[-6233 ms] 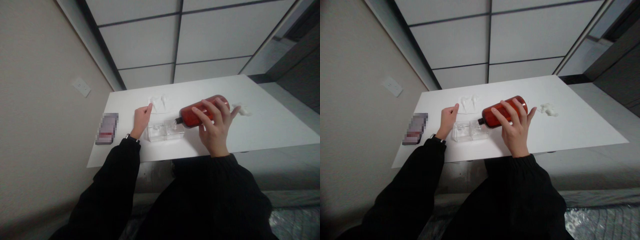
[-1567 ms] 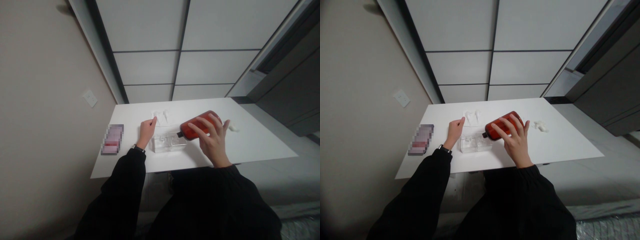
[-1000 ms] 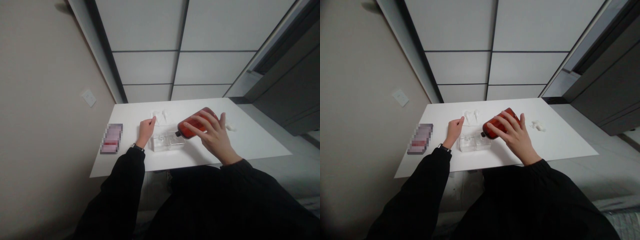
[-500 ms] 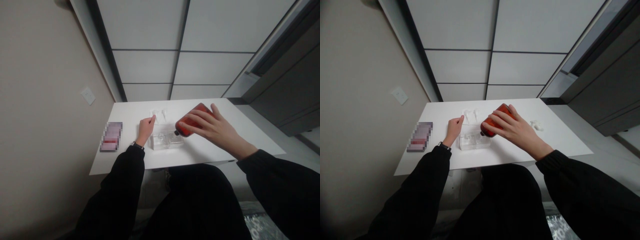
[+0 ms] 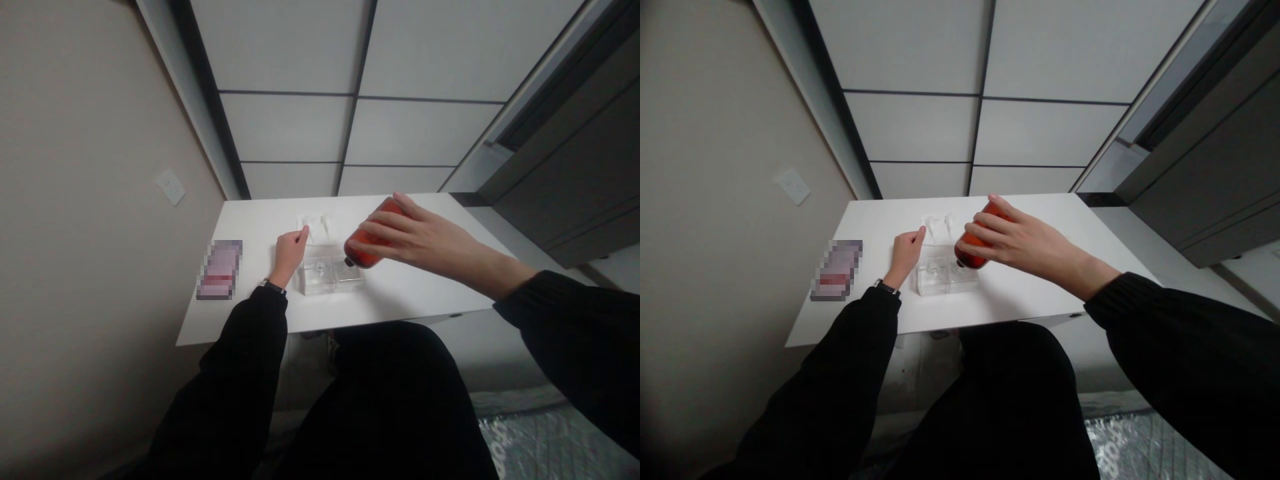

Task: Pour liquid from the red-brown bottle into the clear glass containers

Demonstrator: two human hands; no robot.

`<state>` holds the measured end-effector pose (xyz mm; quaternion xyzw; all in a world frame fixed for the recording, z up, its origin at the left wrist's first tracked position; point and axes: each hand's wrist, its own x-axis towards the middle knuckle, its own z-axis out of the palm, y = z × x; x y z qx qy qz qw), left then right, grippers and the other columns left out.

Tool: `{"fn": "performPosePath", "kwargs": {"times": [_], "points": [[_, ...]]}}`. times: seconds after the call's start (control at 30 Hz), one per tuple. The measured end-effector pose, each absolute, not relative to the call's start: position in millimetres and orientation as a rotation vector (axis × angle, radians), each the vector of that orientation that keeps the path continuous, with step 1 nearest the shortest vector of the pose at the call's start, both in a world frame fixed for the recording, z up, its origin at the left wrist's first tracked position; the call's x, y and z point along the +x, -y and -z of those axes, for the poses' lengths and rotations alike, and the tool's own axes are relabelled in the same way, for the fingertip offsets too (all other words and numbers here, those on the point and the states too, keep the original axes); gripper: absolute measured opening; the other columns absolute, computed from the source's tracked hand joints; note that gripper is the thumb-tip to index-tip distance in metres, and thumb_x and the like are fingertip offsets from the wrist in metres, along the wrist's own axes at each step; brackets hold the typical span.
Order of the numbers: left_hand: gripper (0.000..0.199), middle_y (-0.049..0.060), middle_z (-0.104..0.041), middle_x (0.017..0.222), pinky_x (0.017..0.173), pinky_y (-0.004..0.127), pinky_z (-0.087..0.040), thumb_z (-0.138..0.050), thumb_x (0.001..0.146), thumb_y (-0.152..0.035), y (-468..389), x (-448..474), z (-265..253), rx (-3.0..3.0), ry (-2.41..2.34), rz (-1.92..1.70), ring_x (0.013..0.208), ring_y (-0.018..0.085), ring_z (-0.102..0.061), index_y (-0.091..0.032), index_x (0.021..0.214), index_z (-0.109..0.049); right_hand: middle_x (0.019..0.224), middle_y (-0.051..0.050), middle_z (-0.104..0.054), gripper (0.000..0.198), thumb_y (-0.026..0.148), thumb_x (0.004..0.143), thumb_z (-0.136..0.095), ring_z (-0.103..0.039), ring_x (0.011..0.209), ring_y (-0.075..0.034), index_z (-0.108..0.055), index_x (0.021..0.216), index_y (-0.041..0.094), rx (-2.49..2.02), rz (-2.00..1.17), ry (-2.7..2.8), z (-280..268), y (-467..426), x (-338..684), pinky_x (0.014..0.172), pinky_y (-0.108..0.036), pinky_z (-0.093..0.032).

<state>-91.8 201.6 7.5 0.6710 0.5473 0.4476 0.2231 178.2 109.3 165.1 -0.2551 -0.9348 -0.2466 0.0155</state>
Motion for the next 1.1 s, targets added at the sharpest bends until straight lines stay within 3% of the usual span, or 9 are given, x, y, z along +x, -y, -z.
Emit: {"fn": "performPosePath", "kwargs": {"times": [0.2, 0.33, 0.47, 0.63, 0.93, 1.1], "points": [[0.055, -0.003, -0.021, 0.057, 0.062, 0.035, -0.018, -0.046, 0.1, -0.05, -200.8, -91.0, -8.1, 1.846, -1.508, -1.243, 0.057, 0.013, -0.024, -0.023, 0.058, -0.023, 0.137, 0.006, -0.07, 0.069, -0.003, 0.097, -0.045, -0.057, 0.14, -0.023, -0.058, 0.146, 0.044, -0.957, 0.444, 2.896, -171.5, -112.7, 170.6, 0.135, -0.061, -0.029], [0.056, -0.003, -0.022, 0.057, 0.062, 0.035, -0.018, -0.046, 0.101, -0.051, -200.8, -90.5, -8.1, 1.842, -1.506, -1.243, 0.057, 0.014, -0.024, -0.023, 0.058, -0.023, 0.132, 0.009, -0.071, 0.065, -0.005, 0.096, -0.051, -0.06, 0.136, -0.02, -0.065, 0.136, 0.045, -0.827, 0.265, 2.83, -173.6, -116.4, 169.2, 0.135, -0.057, -0.031], [0.056, -0.003, -0.022, 0.057, 0.062, 0.036, -0.018, -0.045, 0.101, -0.051, -201.6, -90.2, -7.4, 1.838, -1.508, -1.242, 0.057, 0.014, -0.024, -0.023, 0.057, -0.024, 0.13, 0.008, -0.07, 0.069, -0.01, 0.093, -0.053, -0.06, 0.136, -0.02, -0.065, 0.135, 0.043, -0.795, 0.347, 2.87, -178.0, -116.2, 165.9, 0.134, -0.057, -0.033], [0.056, -0.003, -0.022, 0.057, 0.062, 0.036, -0.017, -0.045, 0.1, -0.051, -201.7, -90.1, -7.4, 1.844, -1.503, -1.243, 0.057, 0.014, -0.024, -0.023, 0.057, -0.024, 0.139, 0.005, -0.067, 0.074, -0.012, 0.091, -0.052, -0.056, 0.141, -0.021, -0.058, 0.145, 0.039, -0.826, 0.664, 3.033, -184.2, -111.4, 160.8, 0.131, -0.06, -0.036], [0.055, -0.003, -0.022, 0.057, 0.062, 0.036, -0.017, -0.044, 0.1, -0.054, -201.9, -90.7, -8.4, 1.844, -1.518, -1.226, 0.058, 0.014, -0.024, -0.023, 0.058, -0.024, 0.14, 0.003, -0.066, 0.07, -0.005, 0.094, -0.049, -0.057, 0.139, -0.024, -0.059, 0.146, 0.041, -0.917, 0.716, 2.948, -172.0, -112.4, 172.9, 0.13, -0.065, -0.034], [0.056, -0.002, -0.022, 0.057, 0.062, 0.036, -0.017, -0.045, 0.1, -0.051, -202.5, -91.1, -8.2, 1.843, -1.524, -1.224, 0.058, 0.014, -0.024, -0.023, 0.058, -0.023, 0.141, -0.007, -0.067, 0.061, 0.006, 0.094, -0.063, -0.058, 0.132, -0.032, -0.061, 0.147, 0.036, -1.033, 0.574, 2.744, -139.8, -116.0, 198.0, 0.125, -0.074, -0.033]]}}
